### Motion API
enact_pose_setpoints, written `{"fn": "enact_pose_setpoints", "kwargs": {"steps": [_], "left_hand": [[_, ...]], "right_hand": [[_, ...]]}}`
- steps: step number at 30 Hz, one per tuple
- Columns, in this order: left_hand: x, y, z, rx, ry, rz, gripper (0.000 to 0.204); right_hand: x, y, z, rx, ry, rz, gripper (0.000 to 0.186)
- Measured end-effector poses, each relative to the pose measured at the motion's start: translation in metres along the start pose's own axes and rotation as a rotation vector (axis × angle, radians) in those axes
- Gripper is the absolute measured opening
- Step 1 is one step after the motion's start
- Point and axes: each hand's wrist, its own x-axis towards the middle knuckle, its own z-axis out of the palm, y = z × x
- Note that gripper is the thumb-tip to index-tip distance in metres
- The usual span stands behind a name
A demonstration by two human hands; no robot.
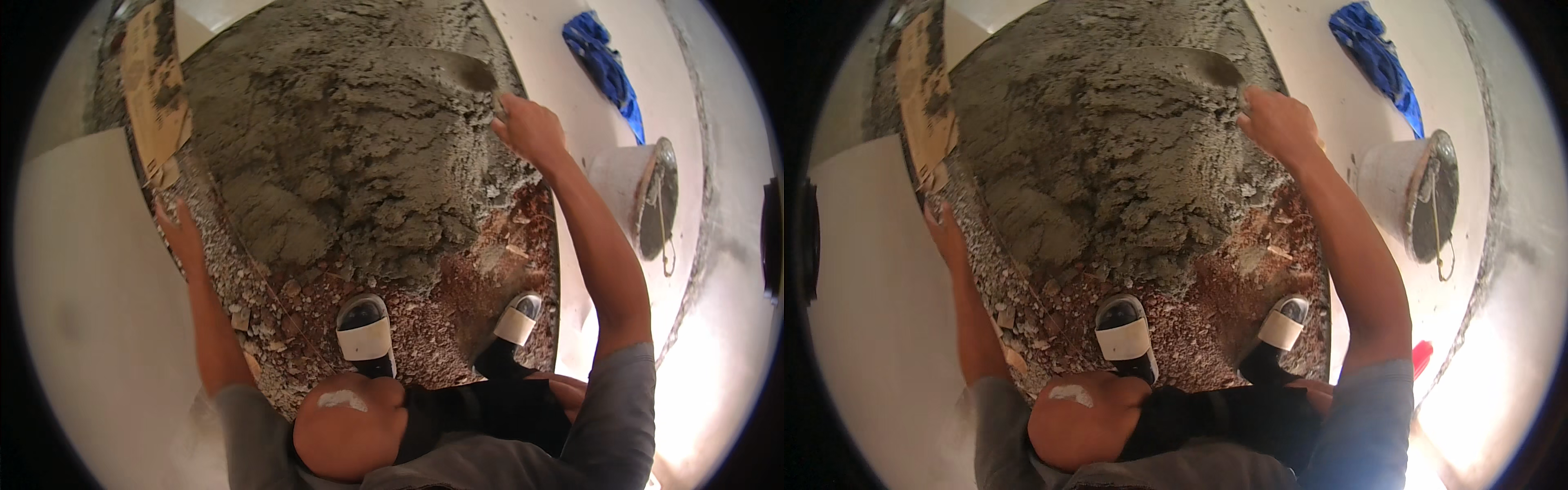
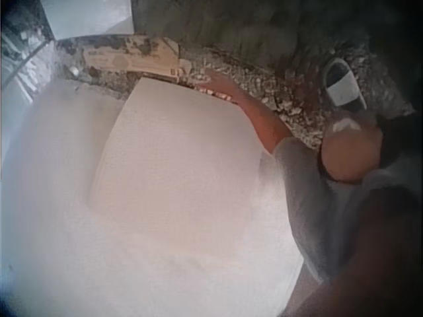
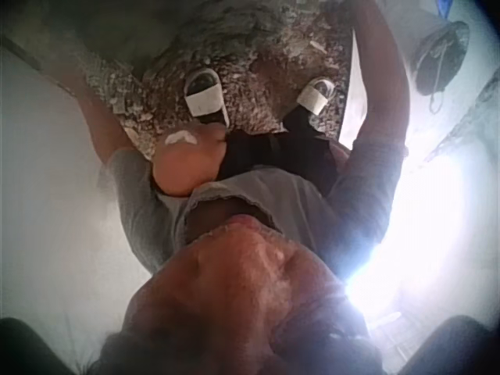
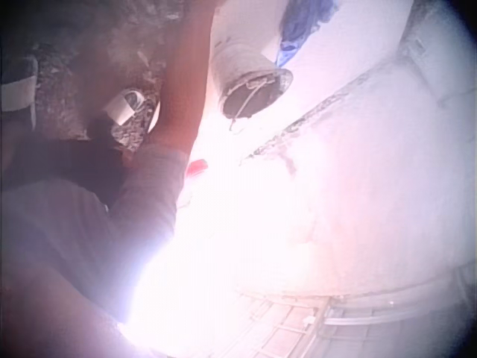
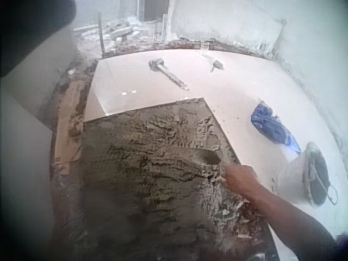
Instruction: The person pours cement from a bucket onto the floor and spreads it with a trowel. They then place a large white tile onto the cement and tap it with a rubber mallet to set it in place.
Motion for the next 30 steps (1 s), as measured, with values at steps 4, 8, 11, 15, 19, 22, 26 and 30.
{"fn": "enact_pose_setpoints", "kwargs": {"steps": [4,8,11,15,19,22,26,30], "left_hand": [[-0.107,0.001,-0.032,-0.189,0.069,-0.166,0.069],[-0.174,-0.03,-0.052,-0.137,0.092,-0.309,0.067],[-0.204,-0.037,-0.056,-0.214,0.091,-0.371,0.066],[-0.242,-0.03,-0.071,-0.149,0.025,-0.441,0.06],[-0.276,-0.037,-0.097,0.024,-0.005,-0.382,0.056],[-0.308,-0.048,-0.117,0.025,0.037,-0.416,0.054],[-0.352,-0.055,-0.129,0.104,0.099,-0.615,0.052],[-0.375,-0.049,-0.124,0.067,0.145,-0.591,0.054]], "right_hand": [[-0.017,-0.032,0.004,-0.043,0.009,-0.25,0.02],[-0.071,-0.009,0.025,-0.117,-0.074,-0.372,0.018],[-0.046,0.006,0.017,-0.067,-0.059,-0.308,0.014],[0.056,-0.034,-0.024,0.002,0.228,-0.424,0.023],[0.113,-0.106,-0.037,-0.114,0.227,-0.52,0.014],[0.097,-0.115,-0.027,-0.243,0.078,-0.618,0.012],[0.036,-0.069,-0.012,-0.213,-0.216,-0.608,0.012],[-0.019,-0.037,0.004,-0.238,-0.28,-0.629,0.014]]}}
